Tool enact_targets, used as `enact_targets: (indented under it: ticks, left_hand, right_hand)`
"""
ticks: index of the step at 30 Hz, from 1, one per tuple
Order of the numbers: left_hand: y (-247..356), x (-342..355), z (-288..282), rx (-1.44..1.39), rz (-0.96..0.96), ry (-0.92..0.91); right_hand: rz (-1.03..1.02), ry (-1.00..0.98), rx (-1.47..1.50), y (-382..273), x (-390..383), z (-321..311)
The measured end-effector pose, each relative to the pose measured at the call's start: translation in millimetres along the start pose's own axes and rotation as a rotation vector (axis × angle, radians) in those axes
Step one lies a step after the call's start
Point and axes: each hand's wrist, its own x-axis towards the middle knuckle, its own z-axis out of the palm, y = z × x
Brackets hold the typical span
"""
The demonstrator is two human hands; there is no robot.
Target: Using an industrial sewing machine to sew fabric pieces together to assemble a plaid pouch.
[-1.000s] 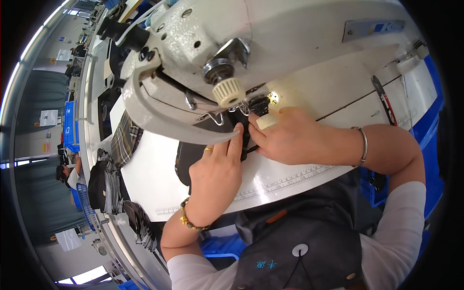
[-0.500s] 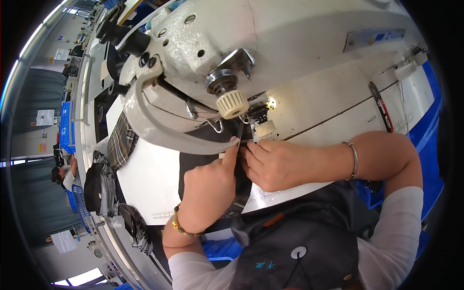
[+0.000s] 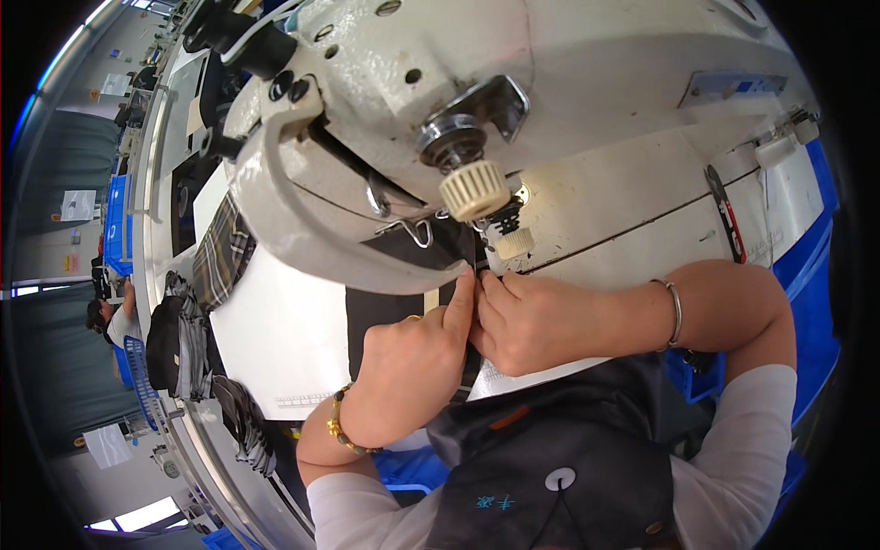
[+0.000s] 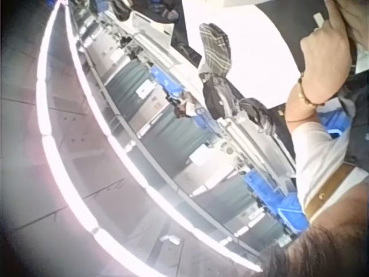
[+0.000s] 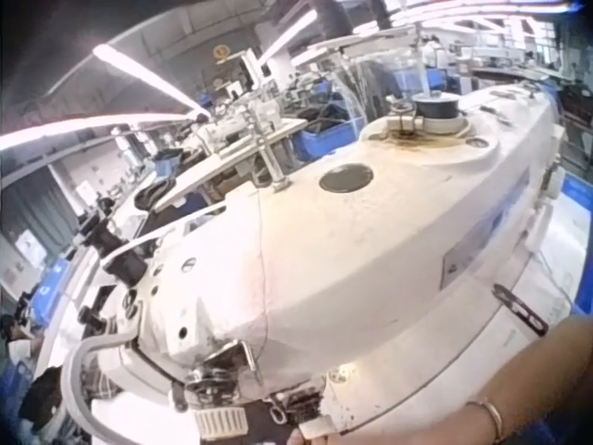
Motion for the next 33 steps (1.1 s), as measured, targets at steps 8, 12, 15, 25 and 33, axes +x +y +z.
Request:
enact_targets:
  ticks: [8,12,15,25,33]
  left_hand:
    - [2,4,0,-0.105,-0.009,-0.111]
    - [-1,7,1,-0.190,0.007,-0.107]
    - [-4,11,7,-0.205,-0.024,-0.037]
    - [-15,22,6,-0.324,-0.110,-0.017]
    - [-4,7,-3,-0.537,-0.049,-0.119]
  right_hand:
    - [-0.043,0.151,-0.011,-10,-2,-6]
    - [-0.056,0.132,-0.018,-8,-3,-8]
    - [-0.016,-0.051,-0.025,-8,-5,-15]
    - [-0.011,0.072,-0.121,5,-1,-12]
    - [0.012,0.019,-0.133,-16,-5,-26]
